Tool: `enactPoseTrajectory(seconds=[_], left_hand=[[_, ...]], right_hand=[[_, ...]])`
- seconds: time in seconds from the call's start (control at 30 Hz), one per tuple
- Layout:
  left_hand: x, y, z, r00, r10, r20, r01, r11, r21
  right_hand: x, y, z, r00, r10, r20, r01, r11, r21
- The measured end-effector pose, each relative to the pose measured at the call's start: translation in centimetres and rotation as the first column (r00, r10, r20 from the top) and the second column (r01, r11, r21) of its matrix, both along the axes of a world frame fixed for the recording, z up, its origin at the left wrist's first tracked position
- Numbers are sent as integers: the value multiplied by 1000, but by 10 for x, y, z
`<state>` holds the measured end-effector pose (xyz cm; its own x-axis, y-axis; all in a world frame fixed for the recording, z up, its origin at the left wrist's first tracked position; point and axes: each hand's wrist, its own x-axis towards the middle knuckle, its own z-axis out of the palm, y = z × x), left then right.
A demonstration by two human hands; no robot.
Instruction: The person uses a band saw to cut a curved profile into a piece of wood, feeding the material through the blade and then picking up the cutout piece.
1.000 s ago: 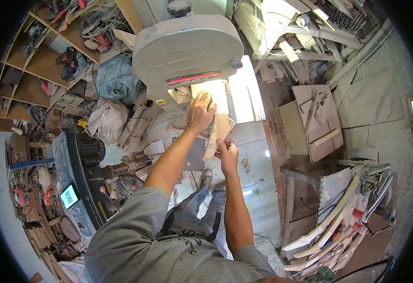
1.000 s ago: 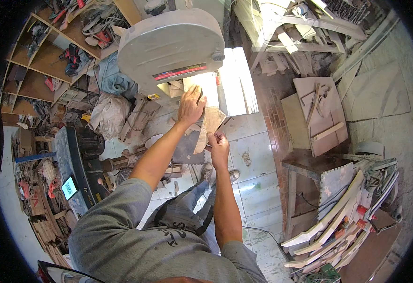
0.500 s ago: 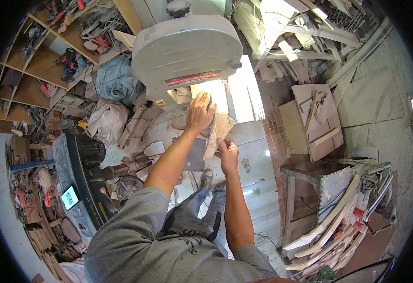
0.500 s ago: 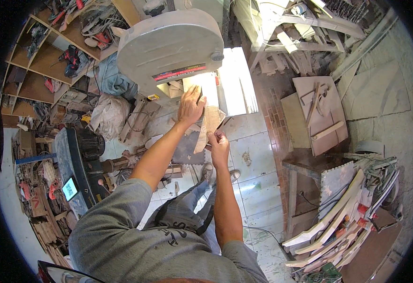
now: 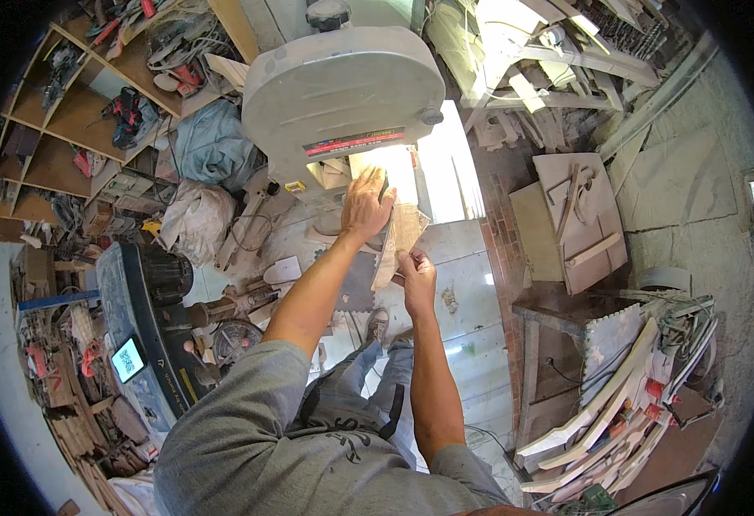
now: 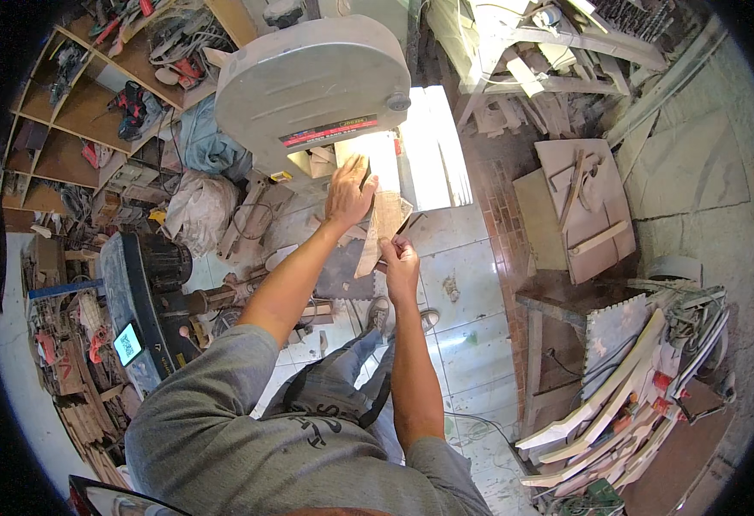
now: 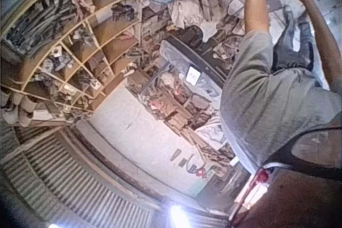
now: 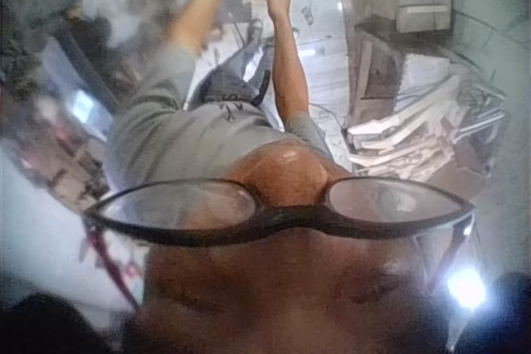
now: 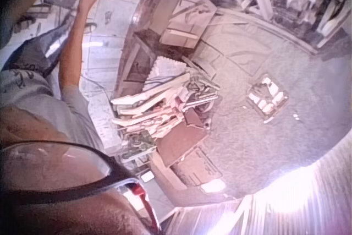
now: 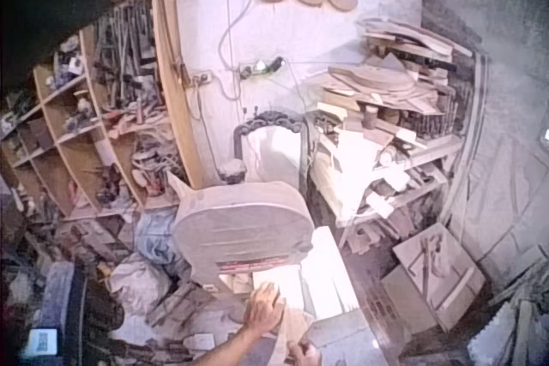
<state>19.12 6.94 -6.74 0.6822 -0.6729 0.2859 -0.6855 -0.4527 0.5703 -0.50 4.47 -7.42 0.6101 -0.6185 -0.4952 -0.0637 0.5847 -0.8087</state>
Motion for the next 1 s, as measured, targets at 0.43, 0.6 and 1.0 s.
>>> enactPoseTrajectory(seconds=[0.43,0.6,1.0], left_hand=[[-1,1,3,999,4,-34,-4,1000,10],[0,1,1,999,4,-34,-4,1000,-4],[2,4,3,1000,4,10,-5,1000,12]], right_hand=[[3,-1,2,1000,6,-5,-6,1000,5],[3,-2,0,1000,4,13,-4,1000,13],[6,-2,-5,1000,4,5,-4,1000,7]])
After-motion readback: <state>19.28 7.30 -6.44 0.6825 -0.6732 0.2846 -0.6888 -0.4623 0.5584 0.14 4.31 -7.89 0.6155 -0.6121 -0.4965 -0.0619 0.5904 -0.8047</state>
